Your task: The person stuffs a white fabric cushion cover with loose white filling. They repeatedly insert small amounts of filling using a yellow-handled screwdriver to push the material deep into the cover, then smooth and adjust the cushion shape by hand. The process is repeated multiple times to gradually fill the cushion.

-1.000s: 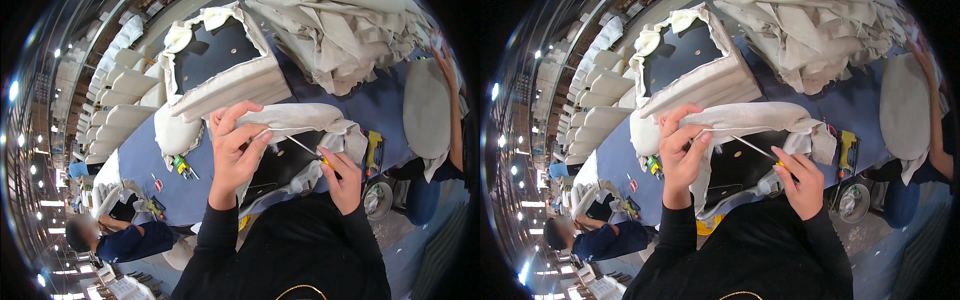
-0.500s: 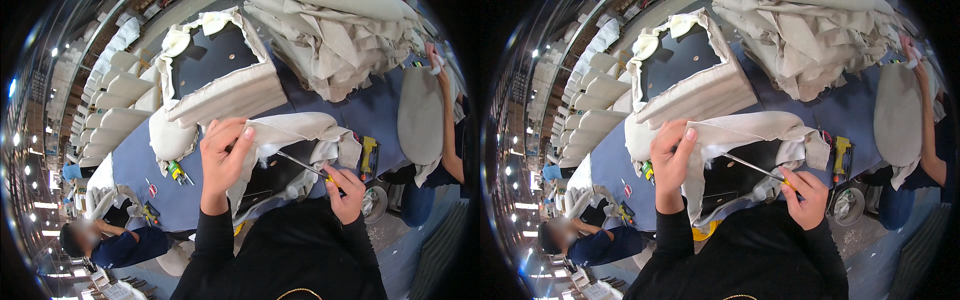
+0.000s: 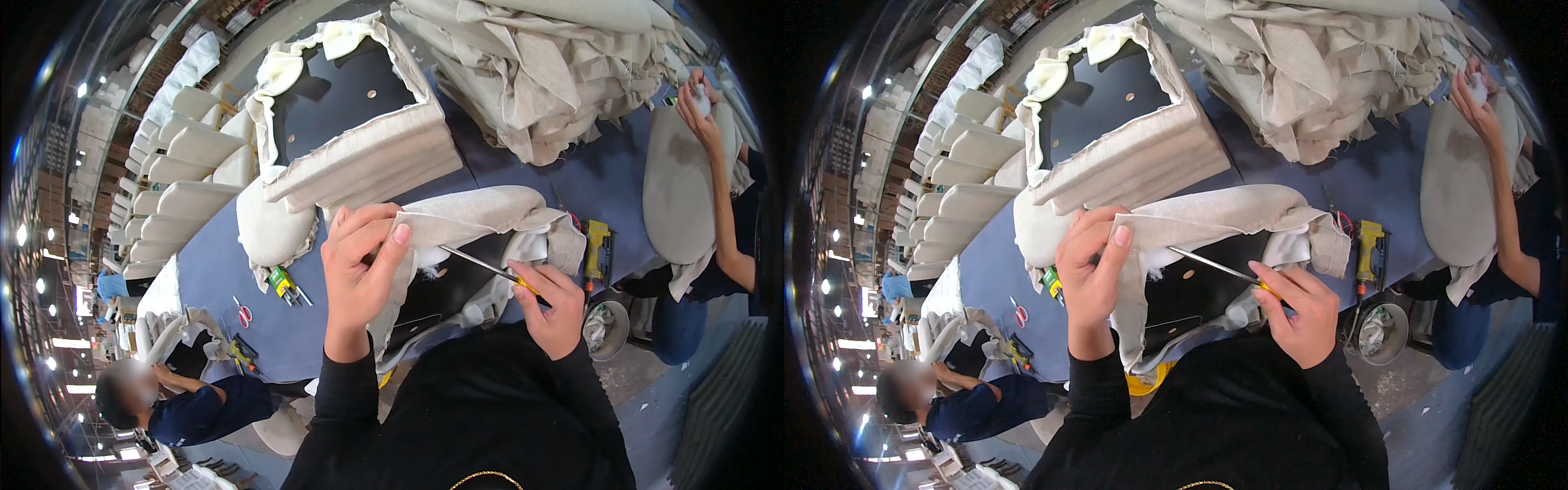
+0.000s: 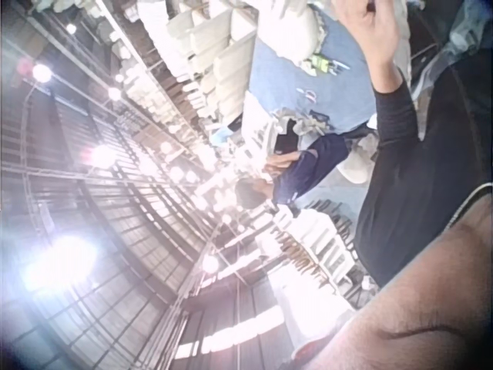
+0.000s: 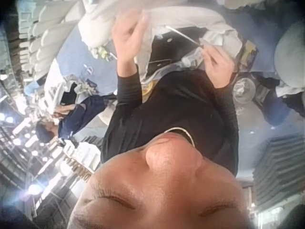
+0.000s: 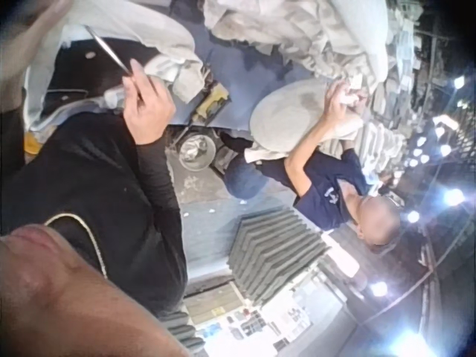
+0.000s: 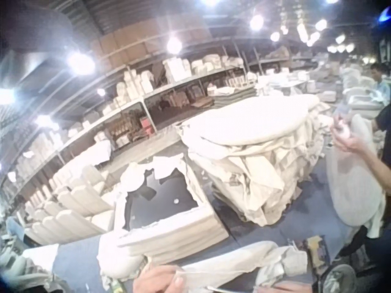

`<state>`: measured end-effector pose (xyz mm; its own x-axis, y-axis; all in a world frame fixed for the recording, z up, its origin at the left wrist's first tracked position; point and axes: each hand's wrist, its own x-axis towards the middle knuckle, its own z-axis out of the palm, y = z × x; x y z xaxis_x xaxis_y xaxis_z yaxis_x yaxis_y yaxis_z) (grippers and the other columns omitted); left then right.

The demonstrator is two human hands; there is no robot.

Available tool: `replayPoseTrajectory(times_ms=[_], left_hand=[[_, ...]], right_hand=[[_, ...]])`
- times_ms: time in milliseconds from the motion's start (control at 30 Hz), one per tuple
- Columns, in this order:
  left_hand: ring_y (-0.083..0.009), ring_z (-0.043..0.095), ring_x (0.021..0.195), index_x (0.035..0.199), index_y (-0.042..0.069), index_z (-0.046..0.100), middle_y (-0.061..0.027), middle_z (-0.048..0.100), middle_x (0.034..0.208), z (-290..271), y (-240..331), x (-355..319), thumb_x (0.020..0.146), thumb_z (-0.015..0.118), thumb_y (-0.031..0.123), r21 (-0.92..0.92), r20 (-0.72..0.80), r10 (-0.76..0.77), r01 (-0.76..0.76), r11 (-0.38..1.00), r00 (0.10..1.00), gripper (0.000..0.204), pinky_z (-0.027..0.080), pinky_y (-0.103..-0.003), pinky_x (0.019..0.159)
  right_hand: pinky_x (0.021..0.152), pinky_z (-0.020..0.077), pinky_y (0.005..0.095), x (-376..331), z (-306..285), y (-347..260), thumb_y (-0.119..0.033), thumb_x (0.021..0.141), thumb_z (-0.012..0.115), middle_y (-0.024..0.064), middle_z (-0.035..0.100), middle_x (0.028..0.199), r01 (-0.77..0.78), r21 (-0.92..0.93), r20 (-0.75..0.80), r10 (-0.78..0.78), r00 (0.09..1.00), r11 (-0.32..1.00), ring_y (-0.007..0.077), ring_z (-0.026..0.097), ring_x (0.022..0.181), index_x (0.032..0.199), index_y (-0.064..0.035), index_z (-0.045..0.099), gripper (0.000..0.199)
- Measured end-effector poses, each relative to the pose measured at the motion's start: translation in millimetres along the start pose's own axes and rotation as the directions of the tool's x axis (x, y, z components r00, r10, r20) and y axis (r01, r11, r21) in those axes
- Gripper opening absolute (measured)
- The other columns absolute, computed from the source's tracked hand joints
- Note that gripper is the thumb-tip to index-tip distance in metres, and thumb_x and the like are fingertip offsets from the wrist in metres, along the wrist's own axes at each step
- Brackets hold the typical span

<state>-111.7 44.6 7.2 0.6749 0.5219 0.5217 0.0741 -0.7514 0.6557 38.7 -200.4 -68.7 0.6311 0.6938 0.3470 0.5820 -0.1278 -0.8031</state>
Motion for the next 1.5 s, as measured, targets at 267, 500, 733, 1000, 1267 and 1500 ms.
replayPoseTrajectory(times_ms=[267, 500, 733, 1000, 1267, 1500], left_hand=[[-0.0346, 0.063, 0.128, 0.141, 0.004, 0.069, -0.0172, 0.063, 0.142, -16, -11, -29, 0.064, 0.098, 0.04, -0.367, 0.259, -0.06, 0.156, 0.917, 0.964, 0.089, 0.043, -0.046, 0.116], [-0.0374, 0.061, 0.134, 0.145, 0.004, 0.064, -0.0179, 0.062, 0.144, -27, -13, -53, 0.055, 0.1, 0.039, -0.421, 0.417, -0.02, 0.213, 0.882, 0.909, 0.103, 0.044, -0.046, 0.116], [-0.0379, 0.062, 0.133, 0.144, 0.008, 0.066, -0.0164, 0.064, 0.143, -24, 0, -69, 0.056, 0.099, 0.037, -0.451, 0.406, -0.031, 0.23, 0.863, 0.913, 0.098, 0.046, -0.047, 0.112], [-0.037, 0.065, 0.129, 0.145, 0.009, 0.066, -0.0154, 0.065, 0.142, -22, 6, -76, 0.06, 0.091, 0.032, -0.432, 0.42, 0.006, 0.194, 0.881, 0.908, 0.091, 0.049, -0.045, 0.105], [-0.0351, 0.067, 0.124, 0.144, 0.009, 0.068, -0.0144, 0.066, 0.14, -24, 8, -80, 0.06, 0.089, 0.03, -0.415, 0.402, 0.013, 0.169, 0.894, 0.915, 0.089, 0.05, -0.043, 0.101], [-0.0337, 0.067, 0.12, 0.145, 0.01, 0.067, -0.0144, 0.065, 0.141, -17, 13, -79, 0.058, 0.089, 0.028, -0.415, 0.404, 0.013, 0.17, 0.894, 0.915, 0.091, 0.05, -0.041, 0.097]], right_hand=[[0.069, 0.0527, 0.0367, -1, -13, 3, -0.011, 0.084, 0.083, 0.0112, 0.073, 0.089, 0.139, 0.054, 0.036, -0.141, 0.989, 0.989, 0.0286, 0.068, 0.075, 0.118, -0.0039, 0.082, 0.035], [0.064, 0.0492, 0.0353, 1, -30, -9, -0.019, 0.084, 0.082, 0.0095, 0.073, 0.087, 0.26, 0.013, 0.182, -0.258, 0.949, 0.966, 0.0258, 0.066, 0.069, 0.113, -0.0064, 0.084, 0.032], [0.063, 0.0483, 0.0351, 2, -49, -18, -0.028, 0.088, 0.08, 0.0087, 0.07, 0.083, 0.288, 0.0, 0.289, -0.276, 0.917, 0.958, 0.0243, 0.065, 0.068, 0.114, -0.0051, 0.083, 0.035], [0.06, 0.0465, 0.0362, 10, -70, -38, -0.033, 0.094, 0.078, 0.0093, 0.069, 0.081, 0.412, -0.084, 0.381, -0.353, 0.855, 0.907, 0.0241, 0.062, 0.064, 0.112, -0.0027, 0.083, 0.036], [0.06, 0.0453, 0.0351, -5, -85, 0, -0.038, 0.092, 0.08, 0.0104, 0.068, 0.08, 0.329, 0.01, 0.342, -0.313, 0.886, 0.944, 0.0251, 0.062, 0.064, 0.11, -0.0011, 0.082, 0.041], [0.06, 0.0467, 0.0361, -19, -79, -11, -0.038, 0.093, 0.079, 0.0107, 0.069, 0.082, 0.282, -0.011, 0.321, -0.264, 0.909, 0.959, 0.0257, 0.062, 0.064, 0.109, -0.0002, 0.082, 0.041]])
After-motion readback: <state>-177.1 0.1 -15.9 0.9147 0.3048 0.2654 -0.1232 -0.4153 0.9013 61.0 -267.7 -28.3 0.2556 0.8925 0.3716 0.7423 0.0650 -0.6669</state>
